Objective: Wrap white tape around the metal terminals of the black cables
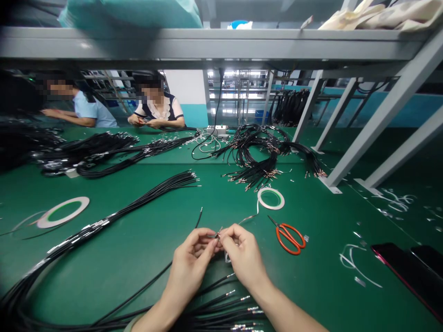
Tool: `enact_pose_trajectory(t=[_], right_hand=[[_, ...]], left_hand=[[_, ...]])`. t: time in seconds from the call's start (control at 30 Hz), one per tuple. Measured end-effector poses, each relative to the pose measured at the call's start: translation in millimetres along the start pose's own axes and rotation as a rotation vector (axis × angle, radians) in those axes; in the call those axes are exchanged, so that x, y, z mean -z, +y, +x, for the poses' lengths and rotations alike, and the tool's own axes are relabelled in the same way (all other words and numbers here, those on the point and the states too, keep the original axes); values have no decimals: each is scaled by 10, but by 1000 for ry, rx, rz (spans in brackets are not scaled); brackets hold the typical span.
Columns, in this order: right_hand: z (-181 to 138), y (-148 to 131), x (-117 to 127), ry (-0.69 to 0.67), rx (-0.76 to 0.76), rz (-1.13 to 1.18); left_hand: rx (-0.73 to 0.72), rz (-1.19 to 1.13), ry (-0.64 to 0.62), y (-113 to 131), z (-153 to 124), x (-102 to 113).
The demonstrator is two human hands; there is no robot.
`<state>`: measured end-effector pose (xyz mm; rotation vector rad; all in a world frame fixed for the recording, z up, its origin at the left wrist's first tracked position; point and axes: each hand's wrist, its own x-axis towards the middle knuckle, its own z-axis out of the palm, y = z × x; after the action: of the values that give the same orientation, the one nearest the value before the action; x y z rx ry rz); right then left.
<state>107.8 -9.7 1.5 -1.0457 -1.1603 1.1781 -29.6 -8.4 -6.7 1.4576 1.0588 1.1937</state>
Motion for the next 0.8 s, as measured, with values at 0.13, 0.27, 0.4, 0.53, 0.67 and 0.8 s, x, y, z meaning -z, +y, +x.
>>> enact_pose_trajectory(t=[0.13,0.27,0.4,0.53,0.67,0.8], right_hand=[[0,15,2,11,-15,33],[-4,12,-4,15,-32,50],[-3,4,-7,21,-38,37],[4,18,4,10,-47,27],[1,30,15,6,-41,-28],[-2,9,8,10,-22,-90]], left_hand=[[-2,17,10,4,1,-3],[14,39,22,26,-10,-2],[20,34,37,43,-10,-5],[53,-9,56,42,6,-16],[124,-100,71,37,31,-27],[245,-252,75,42,62,-32]])
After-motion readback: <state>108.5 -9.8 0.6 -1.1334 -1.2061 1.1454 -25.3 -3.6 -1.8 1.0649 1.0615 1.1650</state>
